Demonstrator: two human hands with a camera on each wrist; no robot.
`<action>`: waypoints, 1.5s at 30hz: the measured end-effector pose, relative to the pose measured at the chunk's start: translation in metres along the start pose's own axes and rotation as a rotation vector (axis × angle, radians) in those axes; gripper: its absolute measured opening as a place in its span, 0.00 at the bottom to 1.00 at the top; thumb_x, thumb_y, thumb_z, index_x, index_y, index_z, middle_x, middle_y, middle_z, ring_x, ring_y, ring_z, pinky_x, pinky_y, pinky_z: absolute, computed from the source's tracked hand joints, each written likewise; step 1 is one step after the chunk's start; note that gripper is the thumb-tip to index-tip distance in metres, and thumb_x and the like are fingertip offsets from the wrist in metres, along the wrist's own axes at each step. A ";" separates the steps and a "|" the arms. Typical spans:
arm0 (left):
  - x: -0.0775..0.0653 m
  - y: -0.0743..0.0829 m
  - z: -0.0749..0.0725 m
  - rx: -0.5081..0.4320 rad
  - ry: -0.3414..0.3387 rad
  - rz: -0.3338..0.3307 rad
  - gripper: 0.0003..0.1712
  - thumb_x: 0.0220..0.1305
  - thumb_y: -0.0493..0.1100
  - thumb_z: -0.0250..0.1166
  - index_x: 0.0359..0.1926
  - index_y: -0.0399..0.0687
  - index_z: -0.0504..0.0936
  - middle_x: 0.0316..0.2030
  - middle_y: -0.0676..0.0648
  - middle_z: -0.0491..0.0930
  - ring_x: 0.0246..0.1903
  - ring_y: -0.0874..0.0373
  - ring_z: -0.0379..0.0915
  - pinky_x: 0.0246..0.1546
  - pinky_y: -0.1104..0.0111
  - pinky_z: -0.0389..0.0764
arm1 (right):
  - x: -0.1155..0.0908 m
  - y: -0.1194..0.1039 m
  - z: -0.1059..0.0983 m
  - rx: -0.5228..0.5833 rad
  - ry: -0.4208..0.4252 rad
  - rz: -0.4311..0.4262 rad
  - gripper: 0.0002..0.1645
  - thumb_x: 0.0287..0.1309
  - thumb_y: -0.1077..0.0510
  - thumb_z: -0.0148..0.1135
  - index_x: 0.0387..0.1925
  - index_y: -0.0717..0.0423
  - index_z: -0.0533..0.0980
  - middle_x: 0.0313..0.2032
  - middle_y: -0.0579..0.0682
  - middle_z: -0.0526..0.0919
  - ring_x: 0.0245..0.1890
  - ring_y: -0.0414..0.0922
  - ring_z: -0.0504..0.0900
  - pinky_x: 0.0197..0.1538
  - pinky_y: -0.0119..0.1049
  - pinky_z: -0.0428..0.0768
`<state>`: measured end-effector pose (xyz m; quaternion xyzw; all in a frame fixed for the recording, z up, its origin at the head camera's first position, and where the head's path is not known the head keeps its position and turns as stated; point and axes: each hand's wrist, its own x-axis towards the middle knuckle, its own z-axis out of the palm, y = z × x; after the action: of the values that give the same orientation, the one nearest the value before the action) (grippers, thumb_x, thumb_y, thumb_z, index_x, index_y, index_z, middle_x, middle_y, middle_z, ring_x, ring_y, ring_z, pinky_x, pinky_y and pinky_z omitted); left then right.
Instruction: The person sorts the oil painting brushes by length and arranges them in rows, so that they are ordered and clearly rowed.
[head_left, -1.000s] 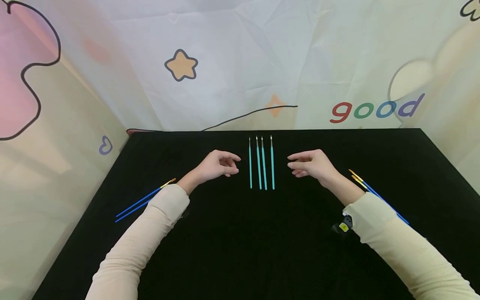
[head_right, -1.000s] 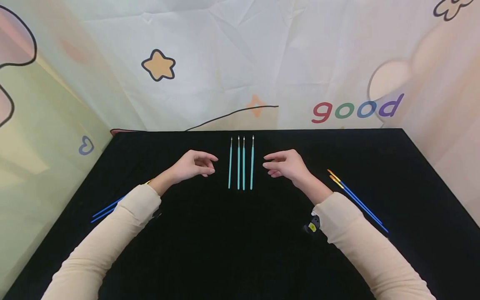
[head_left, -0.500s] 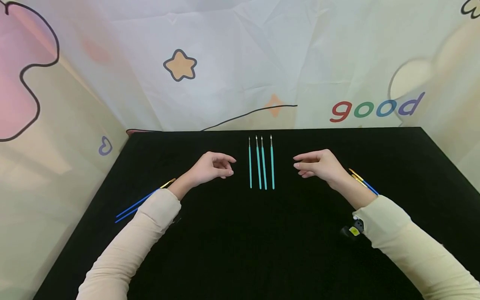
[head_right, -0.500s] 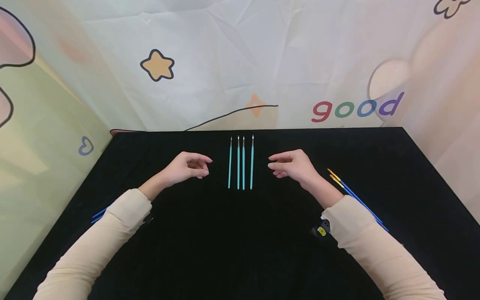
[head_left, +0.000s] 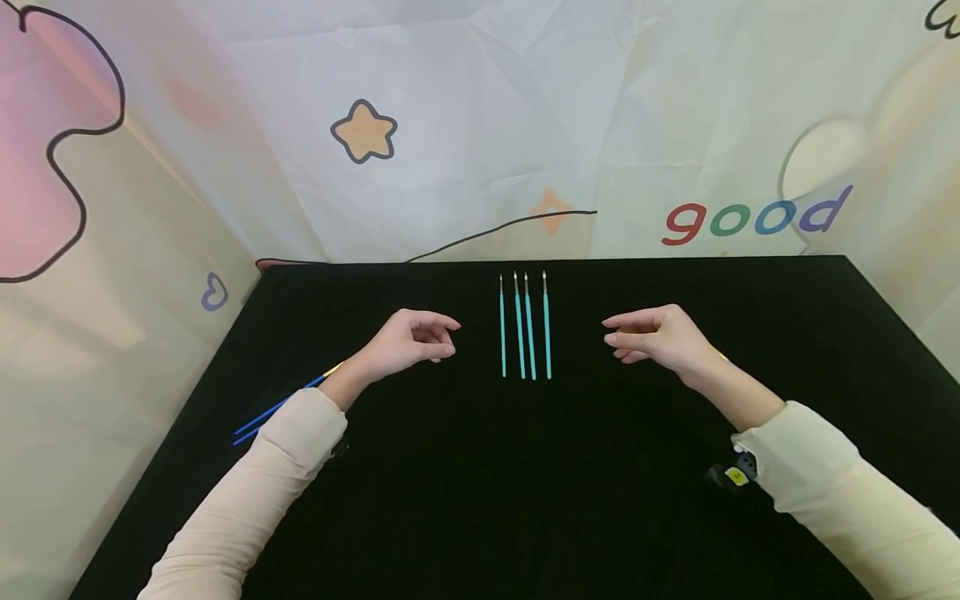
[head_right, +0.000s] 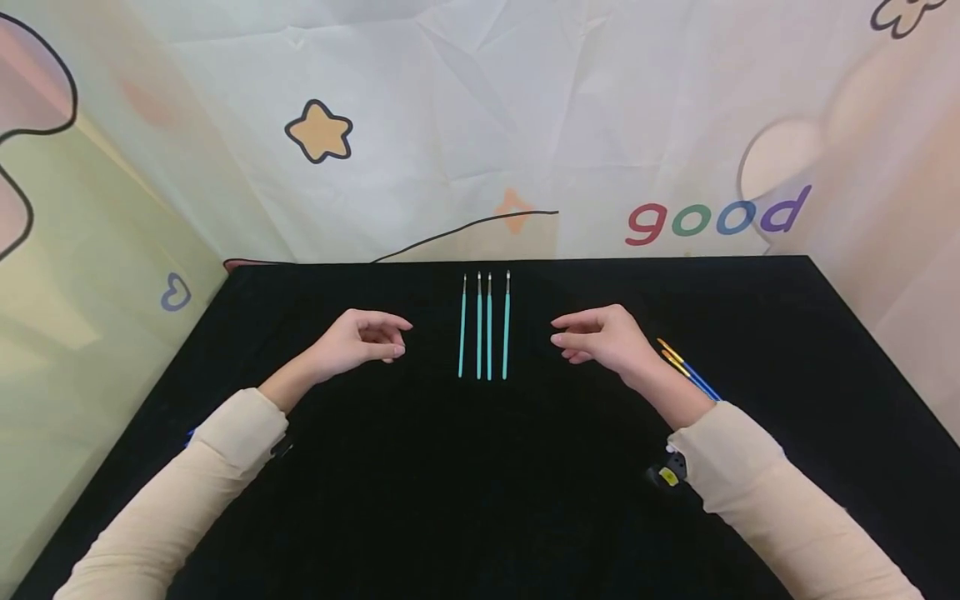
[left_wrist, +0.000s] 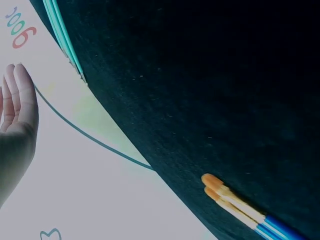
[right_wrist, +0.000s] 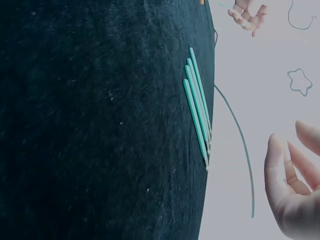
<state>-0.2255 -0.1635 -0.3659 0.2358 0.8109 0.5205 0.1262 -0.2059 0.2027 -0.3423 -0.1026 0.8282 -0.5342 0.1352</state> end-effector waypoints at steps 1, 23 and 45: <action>-0.001 -0.001 0.000 -0.001 -0.001 0.001 0.19 0.56 0.32 0.63 0.50 0.32 0.75 0.33 0.44 0.78 0.31 0.51 0.76 0.35 0.66 0.80 | -0.001 0.001 -0.001 -0.003 0.000 -0.005 0.25 0.56 0.55 0.62 0.51 0.68 0.73 0.39 0.57 0.82 0.31 0.44 0.82 0.39 0.33 0.80; -0.031 -0.003 -0.012 0.007 0.035 0.027 0.21 0.56 0.33 0.64 0.52 0.35 0.74 0.33 0.41 0.78 0.29 0.54 0.75 0.33 0.68 0.79 | -0.018 0.012 -0.017 -0.040 -0.021 -0.041 0.25 0.58 0.54 0.59 0.52 0.67 0.72 0.42 0.63 0.80 0.36 0.51 0.82 0.40 0.34 0.80; -0.055 -0.006 -0.023 0.057 0.090 0.002 0.20 0.56 0.35 0.64 0.51 0.35 0.75 0.32 0.41 0.78 0.28 0.55 0.74 0.31 0.67 0.78 | -0.035 0.021 -0.032 -0.048 -0.002 -0.059 0.25 0.59 0.56 0.58 0.53 0.69 0.70 0.39 0.56 0.82 0.35 0.47 0.82 0.39 0.34 0.81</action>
<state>-0.1901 -0.2118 -0.3643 0.2166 0.8299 0.5075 0.0825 -0.1844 0.2501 -0.3448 -0.1308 0.8372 -0.5178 0.1179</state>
